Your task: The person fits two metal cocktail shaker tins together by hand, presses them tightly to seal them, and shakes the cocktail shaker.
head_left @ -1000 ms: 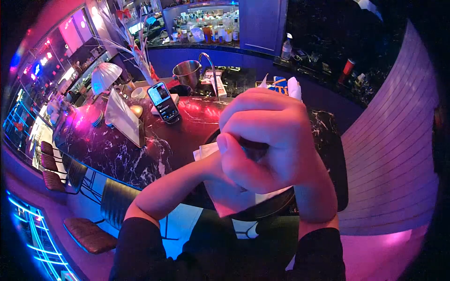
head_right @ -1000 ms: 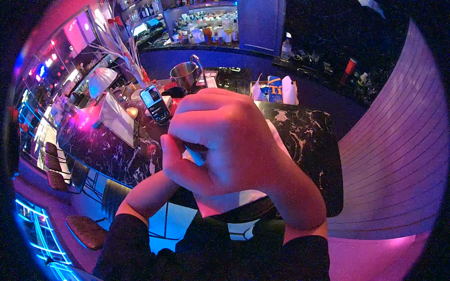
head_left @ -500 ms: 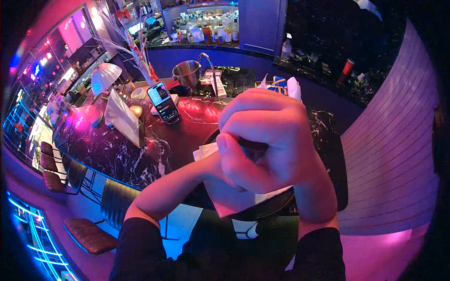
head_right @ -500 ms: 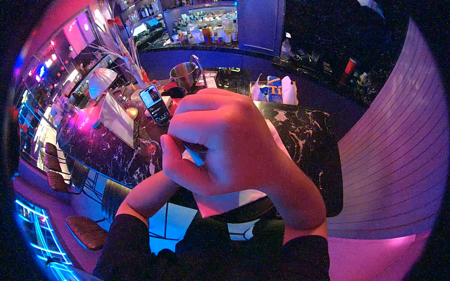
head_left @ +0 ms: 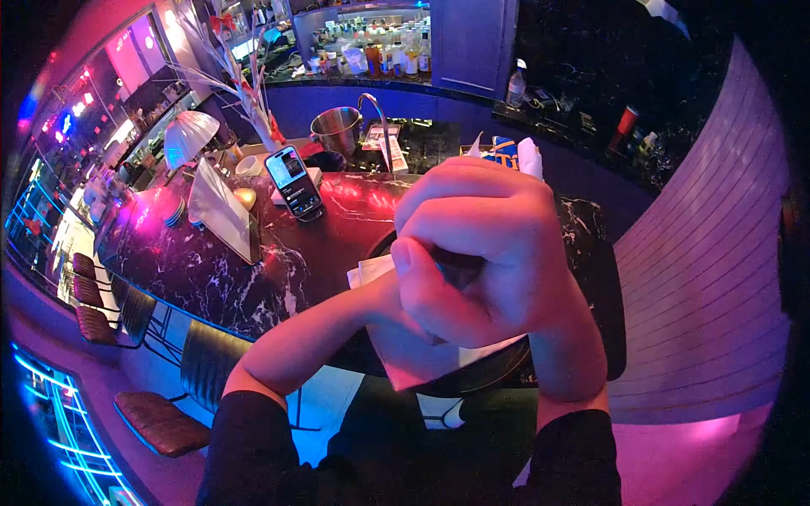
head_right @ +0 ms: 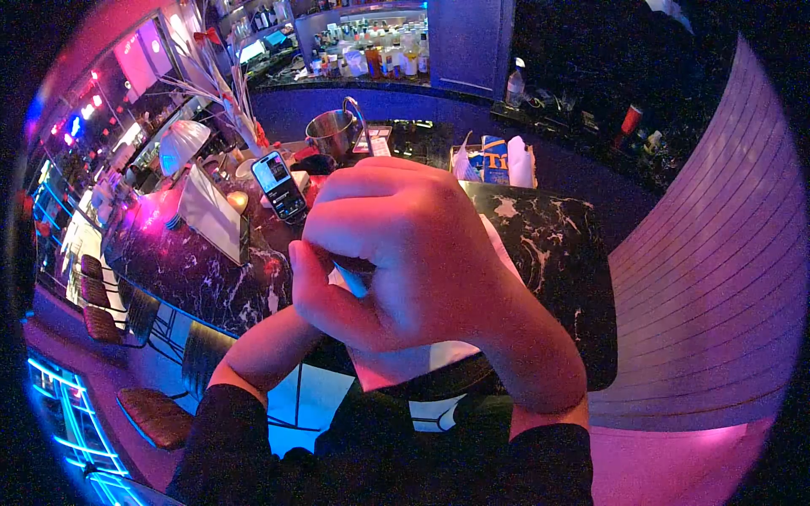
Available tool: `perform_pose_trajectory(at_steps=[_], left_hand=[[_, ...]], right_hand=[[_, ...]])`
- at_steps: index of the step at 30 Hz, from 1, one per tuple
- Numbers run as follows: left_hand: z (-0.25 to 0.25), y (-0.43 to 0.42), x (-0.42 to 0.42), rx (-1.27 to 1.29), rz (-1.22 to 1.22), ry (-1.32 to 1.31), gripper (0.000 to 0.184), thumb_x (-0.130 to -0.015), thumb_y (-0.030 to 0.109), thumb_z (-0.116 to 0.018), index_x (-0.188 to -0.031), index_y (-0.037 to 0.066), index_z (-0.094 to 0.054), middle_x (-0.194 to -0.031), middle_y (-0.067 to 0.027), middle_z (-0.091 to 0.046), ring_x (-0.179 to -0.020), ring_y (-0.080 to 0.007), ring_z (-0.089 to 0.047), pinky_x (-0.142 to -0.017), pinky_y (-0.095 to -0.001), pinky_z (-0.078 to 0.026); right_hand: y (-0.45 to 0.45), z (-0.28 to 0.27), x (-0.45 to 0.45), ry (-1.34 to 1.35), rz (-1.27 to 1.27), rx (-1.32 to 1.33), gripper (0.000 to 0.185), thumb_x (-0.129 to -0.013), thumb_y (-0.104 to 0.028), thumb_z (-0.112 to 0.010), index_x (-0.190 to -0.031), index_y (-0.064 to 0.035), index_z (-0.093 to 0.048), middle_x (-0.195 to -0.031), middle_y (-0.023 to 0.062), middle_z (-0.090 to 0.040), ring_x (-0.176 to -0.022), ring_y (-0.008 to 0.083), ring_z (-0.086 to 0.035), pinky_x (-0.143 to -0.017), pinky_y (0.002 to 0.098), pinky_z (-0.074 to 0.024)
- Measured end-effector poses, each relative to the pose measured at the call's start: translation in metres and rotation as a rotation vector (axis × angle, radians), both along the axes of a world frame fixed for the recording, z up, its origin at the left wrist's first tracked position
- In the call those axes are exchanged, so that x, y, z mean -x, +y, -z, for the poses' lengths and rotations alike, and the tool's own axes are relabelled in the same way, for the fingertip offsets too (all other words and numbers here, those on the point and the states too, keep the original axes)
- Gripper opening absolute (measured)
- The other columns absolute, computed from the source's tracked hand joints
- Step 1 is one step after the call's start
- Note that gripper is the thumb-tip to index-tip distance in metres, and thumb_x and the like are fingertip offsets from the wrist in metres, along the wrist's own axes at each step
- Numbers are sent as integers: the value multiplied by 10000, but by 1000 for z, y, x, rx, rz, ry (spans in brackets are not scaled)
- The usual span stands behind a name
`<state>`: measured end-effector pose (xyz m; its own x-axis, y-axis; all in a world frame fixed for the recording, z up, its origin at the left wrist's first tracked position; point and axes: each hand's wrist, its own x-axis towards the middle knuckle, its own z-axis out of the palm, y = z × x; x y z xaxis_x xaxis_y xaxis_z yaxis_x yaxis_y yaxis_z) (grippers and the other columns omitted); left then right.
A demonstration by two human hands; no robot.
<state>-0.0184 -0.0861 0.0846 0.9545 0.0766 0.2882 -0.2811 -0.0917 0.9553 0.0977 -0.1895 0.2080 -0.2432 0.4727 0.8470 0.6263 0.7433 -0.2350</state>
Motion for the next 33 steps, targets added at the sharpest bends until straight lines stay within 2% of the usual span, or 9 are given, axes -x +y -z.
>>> perform_pose_trajectory(at_steps=[24,30,32,33], left_hand=[[-10,-7,0,11,-1,40,583,-790,248,-749,-1317,174,-510,-1245,-26,-540,-1281,-61,-504,-1019,-296,-408],[-21,-19,5,70,-91,94,549,-802,233,-734,-1303,179,-516,-1229,-19,-539,-1276,-46,-502,-1016,-286,-401],[-29,-33,4,103,-128,121,532,-809,228,-721,-1298,179,-517,-1220,-18,-539,-1276,-40,-501,-1013,-282,-399],[-30,-44,-1,386,-253,143,536,-804,228,-723,-1298,183,-518,-1221,-22,-541,-1276,-41,-502,-1015,-282,-401]], right_hand=[[3,3,0,31,-33,-17,81,-760,-39,-679,-687,-27,-646,-724,85,-657,-606,219,-611,-573,332,-476],[2,2,0,24,-24,-12,81,-763,-41,-680,-691,-27,-646,-727,86,-657,-601,219,-606,-572,333,-474],[2,2,0,23,-32,-15,82,-764,-42,-680,-691,-26,-646,-728,86,-658,-601,218,-605,-572,332,-475],[2,2,1,22,-24,-20,82,-763,-43,-681,-691,-27,-646,-730,86,-659,-602,217,-606,-571,332,-475]])
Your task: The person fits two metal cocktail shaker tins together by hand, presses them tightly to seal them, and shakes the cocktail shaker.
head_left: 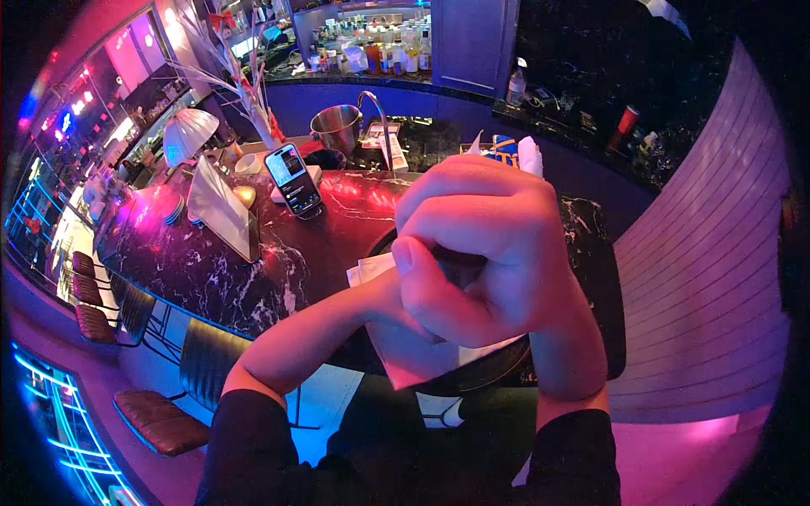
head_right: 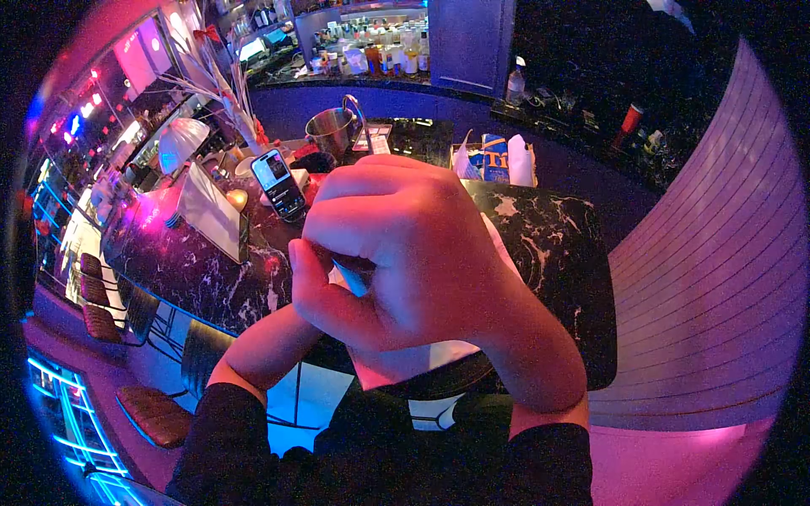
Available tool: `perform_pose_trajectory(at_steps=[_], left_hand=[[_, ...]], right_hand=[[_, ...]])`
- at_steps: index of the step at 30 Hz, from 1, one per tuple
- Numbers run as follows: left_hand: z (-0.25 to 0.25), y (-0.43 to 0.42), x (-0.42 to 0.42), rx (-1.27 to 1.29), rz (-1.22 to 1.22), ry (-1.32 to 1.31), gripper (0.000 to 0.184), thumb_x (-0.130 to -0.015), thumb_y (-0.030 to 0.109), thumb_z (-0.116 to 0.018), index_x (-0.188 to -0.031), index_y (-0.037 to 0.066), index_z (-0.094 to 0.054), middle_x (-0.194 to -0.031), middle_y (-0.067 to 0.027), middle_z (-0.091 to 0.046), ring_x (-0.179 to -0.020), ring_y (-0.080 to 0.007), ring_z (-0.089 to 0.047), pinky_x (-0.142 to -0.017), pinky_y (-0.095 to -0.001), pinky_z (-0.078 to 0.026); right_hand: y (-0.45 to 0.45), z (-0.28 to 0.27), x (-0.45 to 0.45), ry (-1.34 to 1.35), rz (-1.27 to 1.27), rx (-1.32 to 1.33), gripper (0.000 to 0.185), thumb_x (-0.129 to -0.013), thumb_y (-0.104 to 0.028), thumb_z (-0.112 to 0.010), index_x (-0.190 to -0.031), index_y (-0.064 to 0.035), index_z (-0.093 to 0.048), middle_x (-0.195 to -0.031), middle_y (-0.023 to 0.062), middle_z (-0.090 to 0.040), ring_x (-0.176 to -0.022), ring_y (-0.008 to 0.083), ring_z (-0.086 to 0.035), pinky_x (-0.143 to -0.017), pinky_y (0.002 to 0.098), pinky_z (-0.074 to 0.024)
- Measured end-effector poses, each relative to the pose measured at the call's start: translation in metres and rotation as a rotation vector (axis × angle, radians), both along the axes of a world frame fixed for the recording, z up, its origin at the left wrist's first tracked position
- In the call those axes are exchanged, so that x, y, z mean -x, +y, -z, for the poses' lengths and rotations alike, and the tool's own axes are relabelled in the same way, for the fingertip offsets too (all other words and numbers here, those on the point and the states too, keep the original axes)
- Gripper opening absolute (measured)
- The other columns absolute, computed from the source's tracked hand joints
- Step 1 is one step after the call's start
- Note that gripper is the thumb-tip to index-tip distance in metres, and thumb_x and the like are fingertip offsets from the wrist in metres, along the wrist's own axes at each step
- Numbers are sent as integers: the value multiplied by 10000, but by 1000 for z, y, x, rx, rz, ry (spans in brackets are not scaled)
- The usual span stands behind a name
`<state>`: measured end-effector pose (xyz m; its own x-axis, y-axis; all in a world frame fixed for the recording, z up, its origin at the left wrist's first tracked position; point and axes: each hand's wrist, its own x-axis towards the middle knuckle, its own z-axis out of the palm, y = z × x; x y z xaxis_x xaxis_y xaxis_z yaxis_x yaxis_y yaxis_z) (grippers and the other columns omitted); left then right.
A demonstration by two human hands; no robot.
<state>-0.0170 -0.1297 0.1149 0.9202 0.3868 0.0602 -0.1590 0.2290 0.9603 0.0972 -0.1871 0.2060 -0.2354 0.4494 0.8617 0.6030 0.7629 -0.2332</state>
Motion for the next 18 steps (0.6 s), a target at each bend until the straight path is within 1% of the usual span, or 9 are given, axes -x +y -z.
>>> perform_pose_trajectory(at_steps=[2,3,5,8,11,12,14,16,18], left_hand=[[2,6,-1,275,-141,12,540,-800,227,-725,-1297,187,-520,-1223,-25,-542,-1275,-42,-504,-1016,-282,-402],[5,26,3,-100,61,-80,528,-805,220,-723,-1291,183,-521,-1220,-25,-542,-1270,-38,-505,-1009,-280,-407],[5,30,7,-476,262,-169,516,-810,214,-721,-1284,178,-522,-1216,-26,-542,-1266,-34,-507,-1003,-278,-412],[-3,11,8,-290,114,-76,570,-798,222,-734,-1320,164,-513,-1258,-36,-548,-1292,-61,-509,-1016,-295,-421],[8,25,2,-74,178,32,654,-786,256,-747,-1379,153,-491,-1346,-63,-541,-1338,-102,-498,-1060,-330,-422],[8,28,5,-216,210,-14,709,-766,268,-770,-1404,155,-481,-1370,-71,-538,-1353,-119,-493,-1078,-343,-417],[17,35,4,-358,241,-60,764,-747,280,-793,-1428,157,-470,-1394,-78,-535,-1368,-137,-487,-1096,-355,-412],[34,47,-1,-398,287,-104,801,-721,280,-825,-1429,145,-474,-1387,-82,-544,-1371,-145,-490,-1101,-365,-415],[38,54,3,-464,338,-150,839,-695,283,-852,-1431,133,-478,-1382,-86,-550,-1376,-156,-491,-1103,-375,-418]], right_hand=[[0,0,0,0,9,-5,83,-763,-43,-682,-690,-27,-646,-732,85,-661,-604,215,-607,-571,333,-475],[0,0,0,1,6,-4,83,-763,-44,-683,-690,-28,-647,-733,85,-662,-605,214,-608,-570,333,-474],[0,0,0,3,3,-3,83,-764,-45,-684,-691,-28,-648,-734,85,-663,-607,213,-609,-568,332,-474],[0,0,0,8,-2,-1,86,-767,-47,-684,-690,-29,-648,-731,85,-662,-607,213,-610,-566,333,-472],[0,-1,0,0,-1,8,90,-767,-48,-684,-688,-29,-647,-725,84,-659,-603,213,-608,-564,333,-470],[0,-1,0,-2,1,4,88,-764,-45,-684,-686,-28,-646,-722,83,-657,-601,214,-607,-562,333,-468],[0,0,0,-4,5,-1,87,-761,-42,-683,-684,-28,-645,-719,83,-655,-598,214,-606,-560,333,-467],[0,0,-1,3,1,4,84,-756,-39,-682,-682,-28,-643,-718,82,-654,-595,215,-604,-560,333,-468],[0,-1,-1,1,3,2,82,-754,-39,-681,-682,-29,-643,-719,82,-654,-594,215,-604,-559,334,-468]])
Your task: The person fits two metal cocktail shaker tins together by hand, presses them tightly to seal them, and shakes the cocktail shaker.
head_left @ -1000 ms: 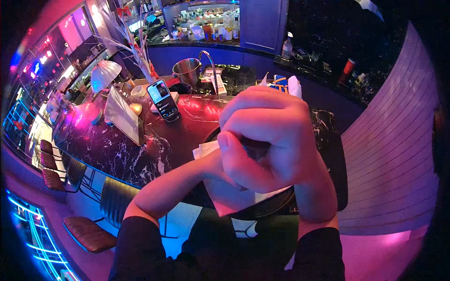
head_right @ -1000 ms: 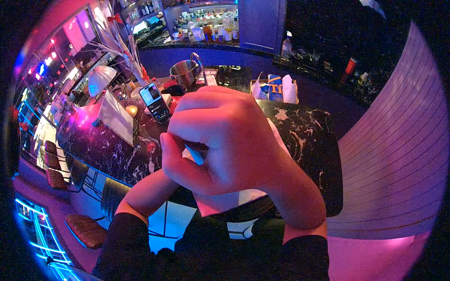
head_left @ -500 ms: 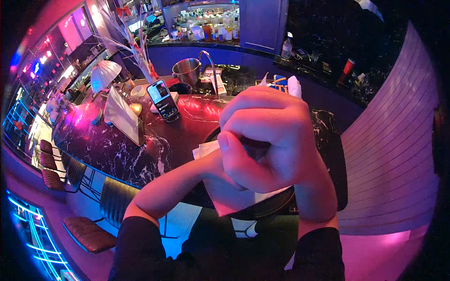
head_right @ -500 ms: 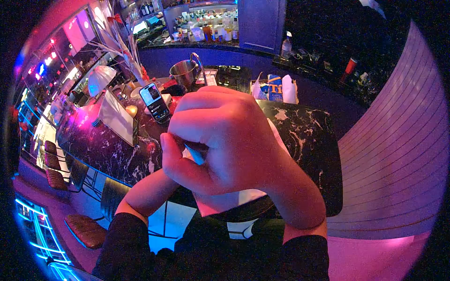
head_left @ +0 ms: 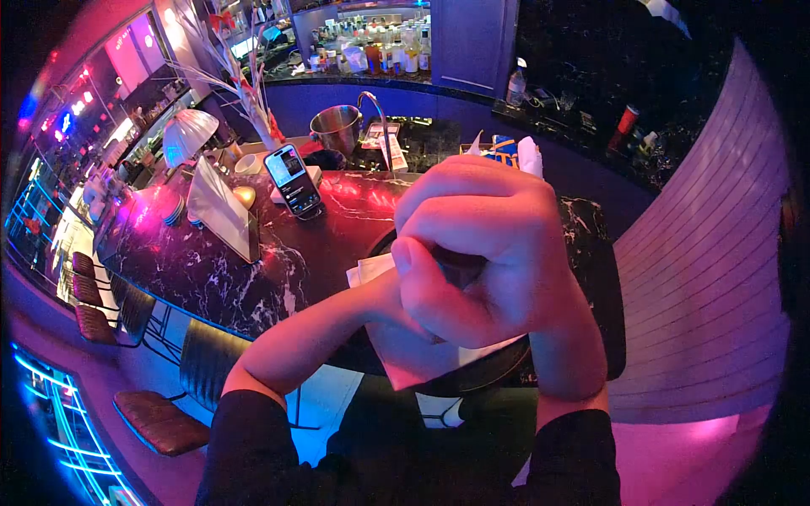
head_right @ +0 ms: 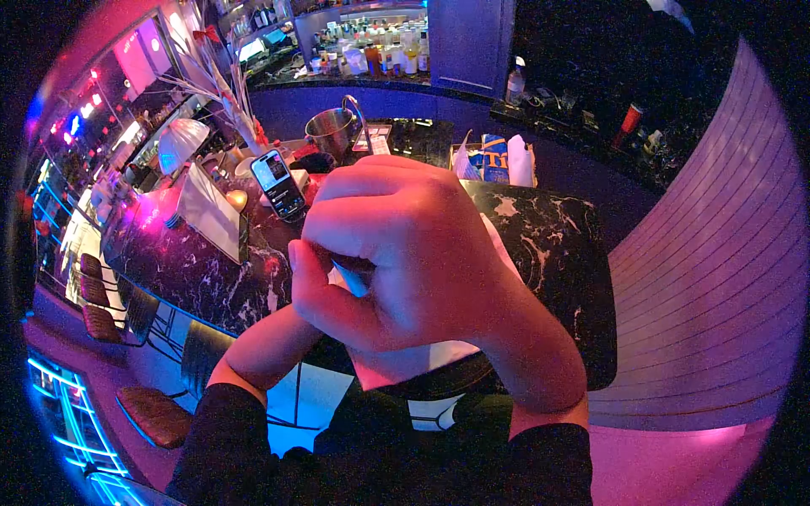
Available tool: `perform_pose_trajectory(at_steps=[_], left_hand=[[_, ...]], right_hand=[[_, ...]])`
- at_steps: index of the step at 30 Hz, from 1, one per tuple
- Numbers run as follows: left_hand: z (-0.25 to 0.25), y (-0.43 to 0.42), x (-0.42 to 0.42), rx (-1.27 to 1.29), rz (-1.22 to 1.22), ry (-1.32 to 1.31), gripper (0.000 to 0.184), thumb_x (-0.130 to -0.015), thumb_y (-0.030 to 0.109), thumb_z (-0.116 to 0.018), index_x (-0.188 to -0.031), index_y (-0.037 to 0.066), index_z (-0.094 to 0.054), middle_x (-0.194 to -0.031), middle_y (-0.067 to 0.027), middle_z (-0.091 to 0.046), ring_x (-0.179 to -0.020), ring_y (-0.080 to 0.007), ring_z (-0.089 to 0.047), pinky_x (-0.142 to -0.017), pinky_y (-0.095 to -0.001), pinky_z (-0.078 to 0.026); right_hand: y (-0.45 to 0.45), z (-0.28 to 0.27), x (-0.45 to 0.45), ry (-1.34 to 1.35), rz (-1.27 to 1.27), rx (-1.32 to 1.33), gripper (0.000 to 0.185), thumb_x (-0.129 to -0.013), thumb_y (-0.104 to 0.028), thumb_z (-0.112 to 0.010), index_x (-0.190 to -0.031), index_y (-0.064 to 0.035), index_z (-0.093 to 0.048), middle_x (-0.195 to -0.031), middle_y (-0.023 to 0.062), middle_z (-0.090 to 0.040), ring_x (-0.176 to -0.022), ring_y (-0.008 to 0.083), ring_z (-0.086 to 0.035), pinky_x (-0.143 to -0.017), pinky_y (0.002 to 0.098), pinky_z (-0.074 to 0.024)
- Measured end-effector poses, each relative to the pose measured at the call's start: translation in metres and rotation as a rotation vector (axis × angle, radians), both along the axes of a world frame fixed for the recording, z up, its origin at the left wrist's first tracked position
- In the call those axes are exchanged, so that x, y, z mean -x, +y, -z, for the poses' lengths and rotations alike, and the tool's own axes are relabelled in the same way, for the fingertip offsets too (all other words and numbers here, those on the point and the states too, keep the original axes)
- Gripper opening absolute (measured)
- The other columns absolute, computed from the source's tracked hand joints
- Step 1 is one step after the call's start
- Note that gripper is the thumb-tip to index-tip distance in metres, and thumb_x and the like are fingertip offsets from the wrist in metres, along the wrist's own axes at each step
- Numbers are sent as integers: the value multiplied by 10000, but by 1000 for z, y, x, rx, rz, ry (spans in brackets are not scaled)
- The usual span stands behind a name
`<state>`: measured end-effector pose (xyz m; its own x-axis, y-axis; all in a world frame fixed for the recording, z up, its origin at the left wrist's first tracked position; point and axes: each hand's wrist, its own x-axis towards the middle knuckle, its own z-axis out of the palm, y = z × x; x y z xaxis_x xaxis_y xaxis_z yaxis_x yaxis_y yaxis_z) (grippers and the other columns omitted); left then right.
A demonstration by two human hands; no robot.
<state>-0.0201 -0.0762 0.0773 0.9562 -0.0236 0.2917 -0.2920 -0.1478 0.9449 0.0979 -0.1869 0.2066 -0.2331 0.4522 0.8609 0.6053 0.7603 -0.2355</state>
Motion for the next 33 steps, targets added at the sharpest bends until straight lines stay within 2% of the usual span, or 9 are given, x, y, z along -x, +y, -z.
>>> perform_pose_trajectory(at_steps=[5,8,11,14,17,23,26,32,33], left_hand=[[9,-1,-5,-73,-16,-67,840,-695,291,-851,-1433,126,-485,-1381,-86,-554,-1375,-158,-496,-1103,-376,-417],[-27,-21,5,56,-45,-20,812,-708,291,-833,-1427,136,-489,-1381,-84,-551,-1372,-147,-494,-1102,-363,-412],[-33,-27,5,101,-93,39,790,-717,288,-820,-1421,145,-491,-1378,-87,-548,-1379,-137,-485,-1100,-355,-409],[-22,-20,4,84,-114,78,787,-714,285,-820,-1415,144,-490,-1366,-87,-546,-1378,-147,-485,-1097,-358,-410],[-20,-11,0,-35,-41,-77,798,-711,285,-826,-1419,141,-486,-1354,-85,-547,-1369,-161,-493,-1094,-368,-412],[23,5,-13,41,48,-70,806,-713,305,-851,-1411,134,-486,-1345,-77,-552,-1349,-166,-500,-1073,-386,-423],[23,5,-11,3,-11,-25,792,-722,299,-853,-1404,130,-488,-1328,-74,-565,-1332,-169,-512,-1064,-392,-428],[15,11,-8,-107,118,-162,754,-743,279,-834,-1396,109,-496,-1325,-86,-561,-1314,-178,-523,-1046,-380,-434],[19,6,-14,-69,73,-200,759,-745,279,-831,-1401,104,-492,-1331,-89,-559,-1318,-181,-523,-1050,-380,-434]], right_hand=[[0,0,1,10,-2,2,78,-750,-39,-682,-683,-32,-644,-722,81,-656,-597,213,-606,-564,333,-473],[-2,-1,0,-10,10,19,76,-751,-39,-681,-684,-33,-646,-723,79,-657,-601,212,-607,-568,332,-473],[-1,0,1,3,11,10,80,-756,-41,-680,-684,-35,-647,-724,77,-659,-603,210,-606,-570,331,-472],[0,1,1,15,1,2,83,-761,-43,-679,-684,-34,-648,-723,74,-659,-603,208,-607,-570,329,-472],[0,1,0,18,0,11,84,-761,-43,-677,-683,-34,-648,-719,76,-659,-604,207,-609,-569,330,-473],[1,1,0,34,-13,3,84,-760,-35,-672,-682,-24,-644,-708,86,-657,-601,208,-610,-552,330,-471],[-1,-1,-1,-3,11,17,83,-761,-33,-670,-684,-20,-644,-707,86,-655,-601,209,-610,-549,327,-469],[-1,-1,-2,-5,0,31,87,-772,-38,-674,-691,-23,-646,-720,83,-656,-600,207,-607,-563,323,-476],[0,-1,-1,-4,-1,26,90,-774,-41,-675,-691,-22,-646,-722,82,-655,-598,207,-605,-566,323,-477]])
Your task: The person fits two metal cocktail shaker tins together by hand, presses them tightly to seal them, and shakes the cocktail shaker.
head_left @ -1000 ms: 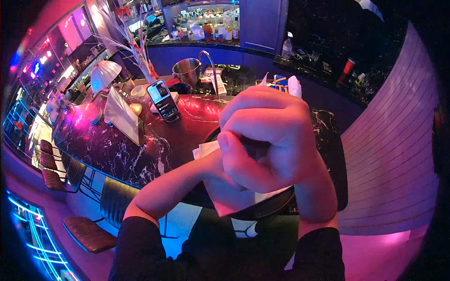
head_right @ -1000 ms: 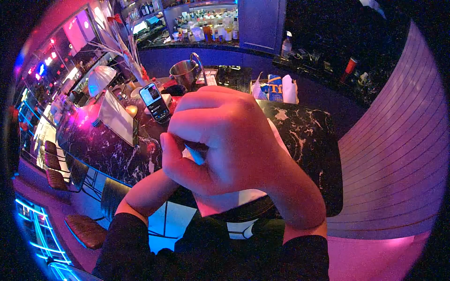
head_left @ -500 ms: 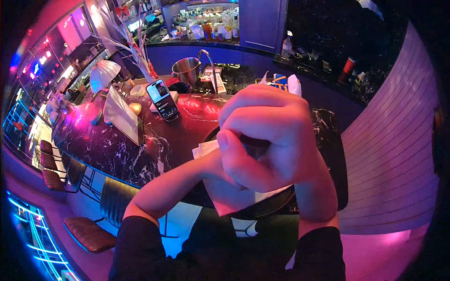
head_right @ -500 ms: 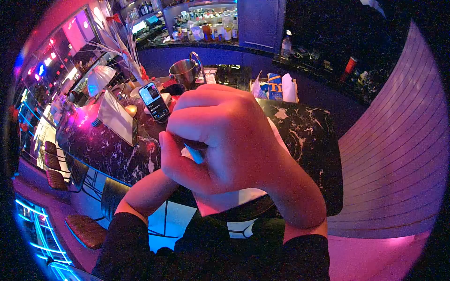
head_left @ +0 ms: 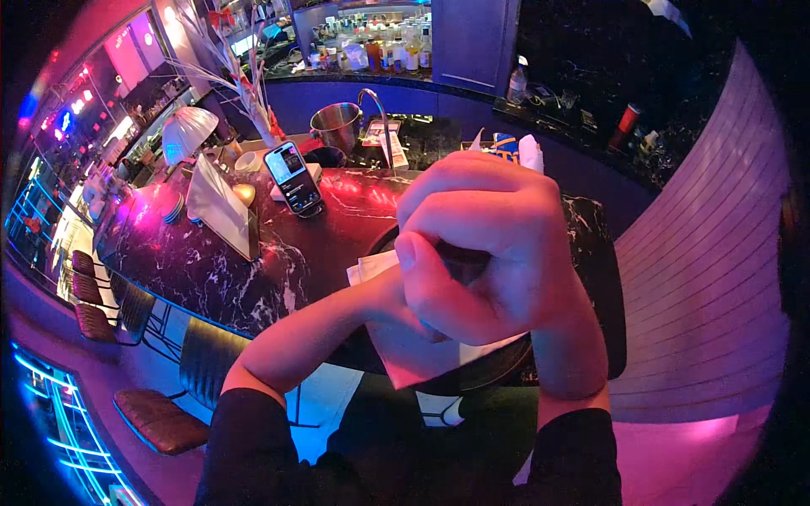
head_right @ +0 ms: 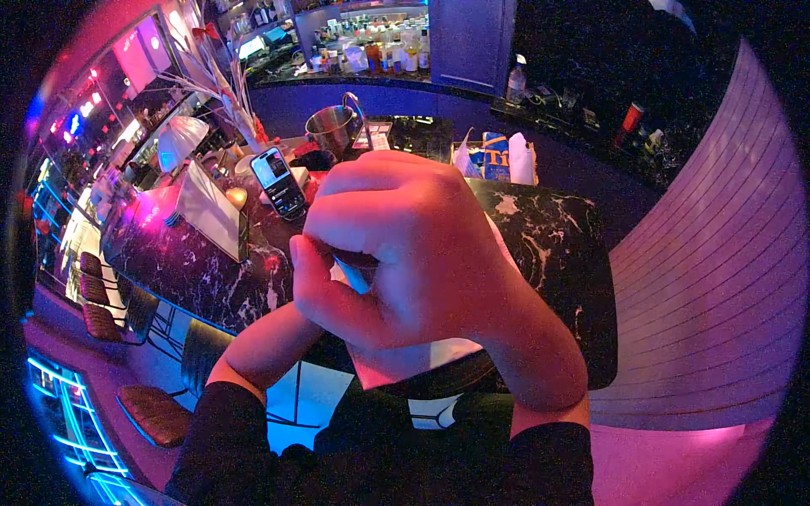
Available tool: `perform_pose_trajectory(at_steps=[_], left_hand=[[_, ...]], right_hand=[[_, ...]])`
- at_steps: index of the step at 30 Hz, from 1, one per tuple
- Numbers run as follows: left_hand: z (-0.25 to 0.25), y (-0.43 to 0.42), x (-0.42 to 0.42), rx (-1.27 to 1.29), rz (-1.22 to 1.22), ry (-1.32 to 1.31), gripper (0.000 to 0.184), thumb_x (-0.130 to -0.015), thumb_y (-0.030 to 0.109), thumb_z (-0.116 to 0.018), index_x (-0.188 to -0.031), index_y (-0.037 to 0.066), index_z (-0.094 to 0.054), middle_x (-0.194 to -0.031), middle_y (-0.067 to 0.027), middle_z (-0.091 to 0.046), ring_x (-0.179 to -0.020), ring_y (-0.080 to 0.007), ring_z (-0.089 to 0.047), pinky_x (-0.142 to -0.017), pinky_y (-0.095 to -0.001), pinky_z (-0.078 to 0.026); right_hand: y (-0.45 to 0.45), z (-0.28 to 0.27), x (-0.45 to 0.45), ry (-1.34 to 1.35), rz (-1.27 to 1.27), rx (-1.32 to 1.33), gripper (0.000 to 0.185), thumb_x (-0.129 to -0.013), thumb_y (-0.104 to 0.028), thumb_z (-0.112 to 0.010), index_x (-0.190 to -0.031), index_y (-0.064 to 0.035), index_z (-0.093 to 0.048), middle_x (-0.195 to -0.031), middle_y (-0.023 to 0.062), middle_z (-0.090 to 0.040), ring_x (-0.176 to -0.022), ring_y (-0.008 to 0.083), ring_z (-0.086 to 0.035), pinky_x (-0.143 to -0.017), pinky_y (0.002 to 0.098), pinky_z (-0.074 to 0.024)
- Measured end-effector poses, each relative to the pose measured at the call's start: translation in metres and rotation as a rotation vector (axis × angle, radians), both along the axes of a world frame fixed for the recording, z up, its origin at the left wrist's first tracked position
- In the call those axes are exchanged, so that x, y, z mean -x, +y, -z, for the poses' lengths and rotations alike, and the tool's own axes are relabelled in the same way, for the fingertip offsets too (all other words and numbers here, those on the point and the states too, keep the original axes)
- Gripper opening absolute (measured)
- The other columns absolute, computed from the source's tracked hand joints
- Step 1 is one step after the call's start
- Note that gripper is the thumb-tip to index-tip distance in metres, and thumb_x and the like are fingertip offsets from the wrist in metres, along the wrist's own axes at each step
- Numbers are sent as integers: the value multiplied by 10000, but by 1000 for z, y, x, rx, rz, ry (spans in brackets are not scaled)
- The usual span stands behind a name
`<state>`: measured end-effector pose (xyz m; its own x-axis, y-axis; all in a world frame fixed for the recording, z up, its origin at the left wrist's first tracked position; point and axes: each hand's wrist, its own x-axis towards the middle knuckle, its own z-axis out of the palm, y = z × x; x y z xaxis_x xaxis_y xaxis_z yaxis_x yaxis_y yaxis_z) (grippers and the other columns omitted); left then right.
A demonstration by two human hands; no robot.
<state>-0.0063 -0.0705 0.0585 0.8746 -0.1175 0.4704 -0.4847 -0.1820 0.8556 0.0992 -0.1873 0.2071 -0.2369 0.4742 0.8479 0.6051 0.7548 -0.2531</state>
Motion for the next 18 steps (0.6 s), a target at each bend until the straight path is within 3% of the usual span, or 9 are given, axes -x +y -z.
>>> perform_pose_trajectory(at_steps=[8,13,18], left_hand=[[-8,-7,4,75,-72,98,821,-737,283,-835,-1442,96,-458,-1360,-95,-543,-1353,-192,-501,-1082,-380,-421],[3,-1,-1,36,-31,4,816,-736,279,-833,-1440,107,-456,-1331,-83,-542,-1317,-175,-511,-1053,-371,-430],[-25,-13,7,90,-62,97,817,-732,288,-831,-1442,140,-457,-1339,-74,-537,-1324,-157,-501,-1065,-365,-418]], right_hand=[[1,0,0,-11,-6,-15,92,-775,-44,-676,-688,-31,-646,-723,77,-654,-596,204,-600,-566,322,-473],[1,1,1,10,-6,-19,91,-773,-42,-674,-687,-32,-648,-725,80,-658,-596,205,-602,-558,324,-467],[-1,0,0,-1,5,4,88,-773,-42,-671,-689,-29,-652,-726,84,-663,-597,207,-607,-560,323,-472]])
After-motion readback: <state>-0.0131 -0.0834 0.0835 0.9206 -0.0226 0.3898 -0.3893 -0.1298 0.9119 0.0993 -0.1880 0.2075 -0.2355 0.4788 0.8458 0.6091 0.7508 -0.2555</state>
